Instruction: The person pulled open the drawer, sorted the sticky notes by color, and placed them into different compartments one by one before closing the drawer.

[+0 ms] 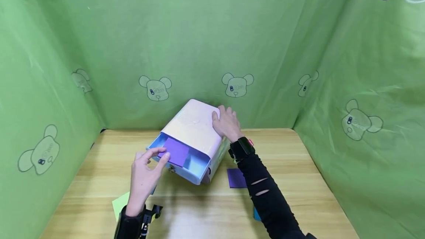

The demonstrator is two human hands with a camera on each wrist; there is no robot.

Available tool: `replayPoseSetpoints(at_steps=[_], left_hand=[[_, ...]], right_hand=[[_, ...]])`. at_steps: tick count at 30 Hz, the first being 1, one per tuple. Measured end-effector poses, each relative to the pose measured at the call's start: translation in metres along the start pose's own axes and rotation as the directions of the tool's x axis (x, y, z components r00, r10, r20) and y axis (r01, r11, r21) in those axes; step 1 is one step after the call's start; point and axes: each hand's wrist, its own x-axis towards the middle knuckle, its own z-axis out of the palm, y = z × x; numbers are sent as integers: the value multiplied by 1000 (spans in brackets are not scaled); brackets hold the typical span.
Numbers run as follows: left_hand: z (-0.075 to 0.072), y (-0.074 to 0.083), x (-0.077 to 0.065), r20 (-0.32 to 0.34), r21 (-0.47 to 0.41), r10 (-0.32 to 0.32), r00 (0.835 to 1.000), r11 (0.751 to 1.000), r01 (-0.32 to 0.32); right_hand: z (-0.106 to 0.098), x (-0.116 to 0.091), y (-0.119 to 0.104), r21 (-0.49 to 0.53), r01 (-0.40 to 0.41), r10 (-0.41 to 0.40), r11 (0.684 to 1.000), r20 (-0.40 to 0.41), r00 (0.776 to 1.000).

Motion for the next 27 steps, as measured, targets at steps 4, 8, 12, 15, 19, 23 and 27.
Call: replayPoseSetpoints(at_steps=[4, 8, 12, 15, 19, 23, 27], left_hand=[[2, -1, 1, 9, -8, 28, 1000, 1000, -27], [3, -2, 2, 16, -4, 32, 999, 999, -32], [5, -2, 6, 18, -13, 39, 999, 999, -39], [7, -4, 9, 26, -19, 37, 999, 999, -36], [8, -5, 10, 33, -13, 30, 999, 999, -30], [9, -5, 12, 39, 4, 29, 999, 1000, -29], [9, -4, 14, 42, 14, 29, 999, 999, -29]], right_hand=[[0, 0, 0, -1, 3, -3, 1000, -7, 1000], [0, -1, 1, -8, -4, 4, 1000, -4, 1000], [1, -1, 1, -3, -4, 4, 1000, -15, 1000], [1, -1, 0, -1, 5, -5, 1000, -17, 1000], [2, -2, 0, -5, 3, -3, 1000, -4, 1000], [1, -3, 2, -8, -8, 8, 1000, -2, 1000], [1, -1, 1, -4, -1, 1, 1000, -11, 1000]])
